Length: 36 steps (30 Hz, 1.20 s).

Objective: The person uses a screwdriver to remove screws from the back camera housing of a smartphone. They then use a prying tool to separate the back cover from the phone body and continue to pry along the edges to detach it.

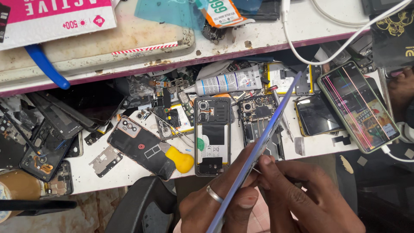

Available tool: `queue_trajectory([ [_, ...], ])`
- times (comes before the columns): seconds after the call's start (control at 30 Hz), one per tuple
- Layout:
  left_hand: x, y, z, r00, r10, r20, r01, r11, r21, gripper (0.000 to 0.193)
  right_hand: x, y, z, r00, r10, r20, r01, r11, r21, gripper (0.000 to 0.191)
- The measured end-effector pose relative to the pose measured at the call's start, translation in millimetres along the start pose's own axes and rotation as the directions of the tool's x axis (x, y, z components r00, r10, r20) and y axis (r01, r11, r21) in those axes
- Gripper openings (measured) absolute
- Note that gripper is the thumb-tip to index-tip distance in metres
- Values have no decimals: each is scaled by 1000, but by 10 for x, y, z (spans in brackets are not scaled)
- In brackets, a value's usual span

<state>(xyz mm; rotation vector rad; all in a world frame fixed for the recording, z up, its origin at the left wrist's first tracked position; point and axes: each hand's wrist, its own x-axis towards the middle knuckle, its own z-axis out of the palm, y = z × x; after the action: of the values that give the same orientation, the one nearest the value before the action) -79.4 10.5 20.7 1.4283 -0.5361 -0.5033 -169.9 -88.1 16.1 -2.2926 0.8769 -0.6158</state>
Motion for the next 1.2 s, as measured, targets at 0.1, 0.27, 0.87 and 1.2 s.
queue_trajectory([
  [0.1,48,57,-12,1000,17,19,-18,998,64,45,-3,3,9,999,-48,-8,47,999,-26,26],
  [0.27,56,89,-8,1000,17,13,-17,1000,22,46,25,68,-40,990,-82,112,92,992,-84,29],
  [0.87,-2,-1,86,994,8,-106,-24,988,-152,43,-10,46,-39,998,-41,52,44,998,-50,32],
  [1.2,48,107,111,997,30,-77,-38,994,-103,47,-42,190,-107,983,-133,123,135,991,-10,32],
])
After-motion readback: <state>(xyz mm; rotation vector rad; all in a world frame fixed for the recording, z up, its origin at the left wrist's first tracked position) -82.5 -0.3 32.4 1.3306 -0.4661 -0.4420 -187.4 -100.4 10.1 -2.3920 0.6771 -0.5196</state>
